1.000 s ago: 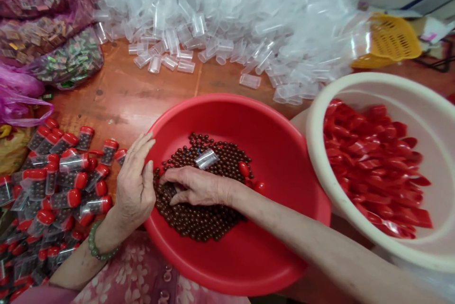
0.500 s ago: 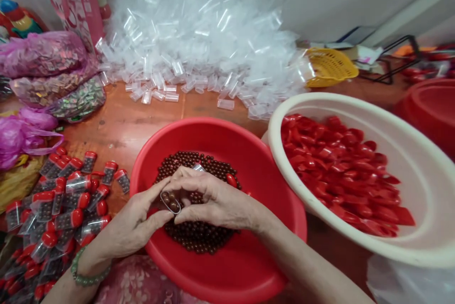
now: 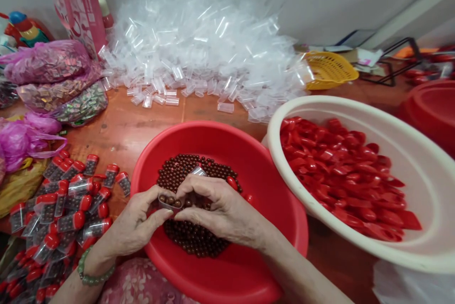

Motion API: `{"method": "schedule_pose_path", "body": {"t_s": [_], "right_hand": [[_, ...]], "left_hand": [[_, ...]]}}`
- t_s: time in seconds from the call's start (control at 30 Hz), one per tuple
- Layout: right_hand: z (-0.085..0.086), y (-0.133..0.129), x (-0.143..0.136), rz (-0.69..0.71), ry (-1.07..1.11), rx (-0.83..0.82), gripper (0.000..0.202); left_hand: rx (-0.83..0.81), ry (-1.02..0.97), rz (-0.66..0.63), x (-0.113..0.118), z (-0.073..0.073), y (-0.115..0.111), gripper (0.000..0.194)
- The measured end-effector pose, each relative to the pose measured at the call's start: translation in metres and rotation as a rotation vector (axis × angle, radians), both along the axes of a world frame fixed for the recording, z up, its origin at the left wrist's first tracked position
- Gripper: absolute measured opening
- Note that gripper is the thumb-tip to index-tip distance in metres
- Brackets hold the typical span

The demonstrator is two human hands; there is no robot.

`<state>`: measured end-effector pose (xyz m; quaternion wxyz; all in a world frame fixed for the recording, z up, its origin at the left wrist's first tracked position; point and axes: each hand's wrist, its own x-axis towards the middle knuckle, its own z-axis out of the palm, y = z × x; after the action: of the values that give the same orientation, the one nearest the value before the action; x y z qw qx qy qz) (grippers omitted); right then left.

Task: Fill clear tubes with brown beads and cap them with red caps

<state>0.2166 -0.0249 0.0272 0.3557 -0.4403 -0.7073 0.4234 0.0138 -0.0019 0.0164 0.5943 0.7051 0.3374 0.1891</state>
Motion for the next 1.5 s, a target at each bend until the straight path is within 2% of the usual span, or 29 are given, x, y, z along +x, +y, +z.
{"method": "schedule_pose_path", "body": {"t_s": [0.23,0.43,0.6,0.8,0.97,1.1,1.23,1.3,1.4,1.5], "right_hand": [[0.003,0.007,-0.004,0.113,-0.088,0.080,0.023],[0.001,0.004,-0.006,0.109,-0.126,-0.037,0.031],[0.001,-0.002,-0.008,0.173,-0.170,-0.103,0.032],[-0.001,-0.010,-0.014,0.063,-0.165,-0.096,0.028],[-0.003,-0.011,-0.017,-0.007,-0.128,-0.165,0.031],[-0.002,-0.011,-0.011,-0.048,-0.075,-0.226,0.037],[-0.001,-0.012,0.001,-0.061,-0.101,-0.230,0.038],[-0.002,-0.012,0.011,-0.090,-0.213,-0.247,0.032],[-0.012,-0.010,0.030,-0.117,-0.622,-0.345,0.013],[-0.029,-0.005,0.052,-0.262,-0.983,-0.456,0.013]], "left_hand": [[-0.020,-0.005,-0.010,0.000,-0.001,0.001,0.017],[0.022,0.077,-0.046,0.002,-0.001,0.001,0.009],[0.053,0.115,-0.082,0.002,-0.001,0.002,0.009],[0.040,0.177,-0.108,0.001,0.000,0.003,0.010],[0.063,0.214,-0.116,-0.001,-0.004,0.002,0.011],[0.085,0.212,-0.124,0.001,-0.004,0.001,0.013],[0.027,0.172,-0.116,0.001,-0.005,0.004,0.015],[-0.010,0.117,-0.080,0.000,-0.006,0.006,0.016],[-0.088,0.002,-0.003,-0.001,-0.009,0.006,0.017],[-0.155,-0.091,0.089,-0.001,-0.011,0.005,0.015]]}}
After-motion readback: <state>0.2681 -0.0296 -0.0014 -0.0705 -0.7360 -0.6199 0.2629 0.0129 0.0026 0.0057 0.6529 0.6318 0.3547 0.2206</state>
